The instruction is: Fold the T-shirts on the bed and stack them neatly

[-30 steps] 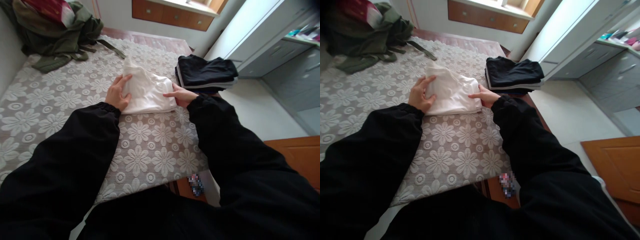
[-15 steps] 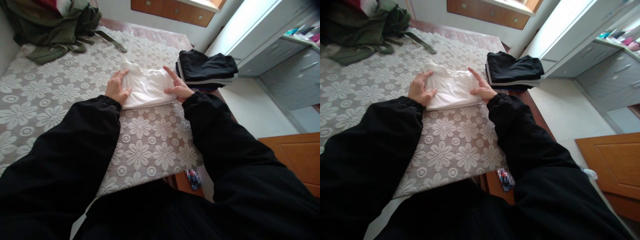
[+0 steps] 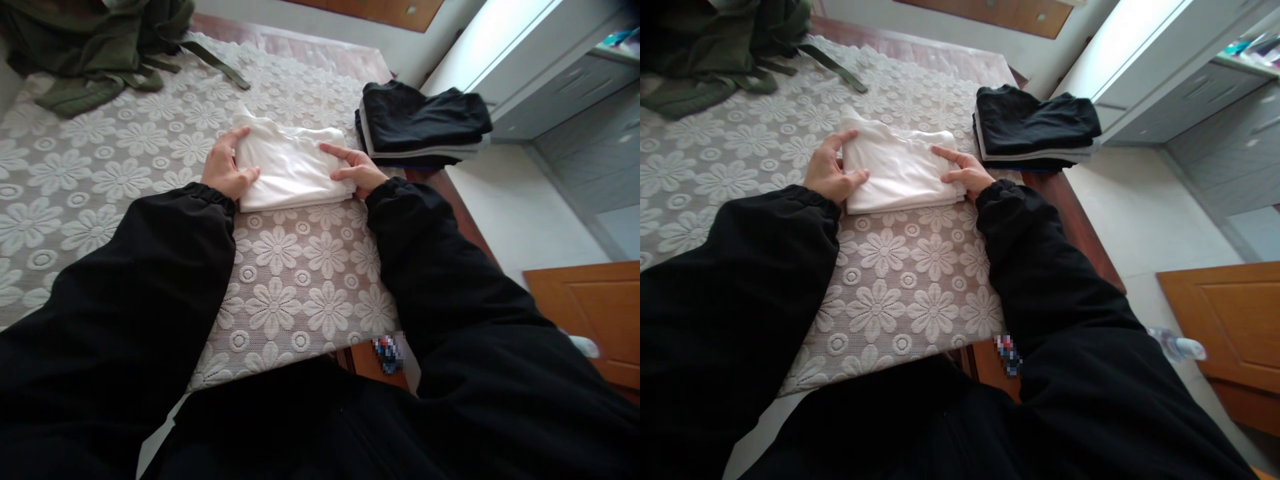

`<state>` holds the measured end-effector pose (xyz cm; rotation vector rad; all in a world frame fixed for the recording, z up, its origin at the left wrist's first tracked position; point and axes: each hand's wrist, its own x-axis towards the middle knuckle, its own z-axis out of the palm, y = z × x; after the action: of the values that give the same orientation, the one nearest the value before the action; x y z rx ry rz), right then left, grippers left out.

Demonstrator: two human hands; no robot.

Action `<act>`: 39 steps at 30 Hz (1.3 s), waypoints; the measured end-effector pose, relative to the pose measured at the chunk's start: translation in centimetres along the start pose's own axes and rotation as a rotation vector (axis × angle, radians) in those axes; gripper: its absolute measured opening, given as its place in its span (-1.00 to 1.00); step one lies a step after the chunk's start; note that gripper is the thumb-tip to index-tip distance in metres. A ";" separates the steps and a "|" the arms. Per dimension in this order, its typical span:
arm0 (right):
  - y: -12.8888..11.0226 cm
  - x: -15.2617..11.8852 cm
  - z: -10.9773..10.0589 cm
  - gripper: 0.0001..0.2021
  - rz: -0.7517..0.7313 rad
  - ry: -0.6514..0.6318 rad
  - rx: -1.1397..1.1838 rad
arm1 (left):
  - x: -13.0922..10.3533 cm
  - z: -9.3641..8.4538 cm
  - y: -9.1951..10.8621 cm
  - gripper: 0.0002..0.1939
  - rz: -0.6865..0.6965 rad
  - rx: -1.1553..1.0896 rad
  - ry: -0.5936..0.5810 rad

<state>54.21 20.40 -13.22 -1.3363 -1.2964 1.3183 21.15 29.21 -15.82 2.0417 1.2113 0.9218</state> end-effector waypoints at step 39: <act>0.2 -1.1 0.8 0.04 -0.066 0.074 -0.050 | 0.0 -0.8 0.9 -0.48 -0.202 -0.148 -0.037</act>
<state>53.52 19.18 -13.38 -1.3526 -1.3187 1.1876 20.95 28.99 -14.67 1.7769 1.2637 0.8467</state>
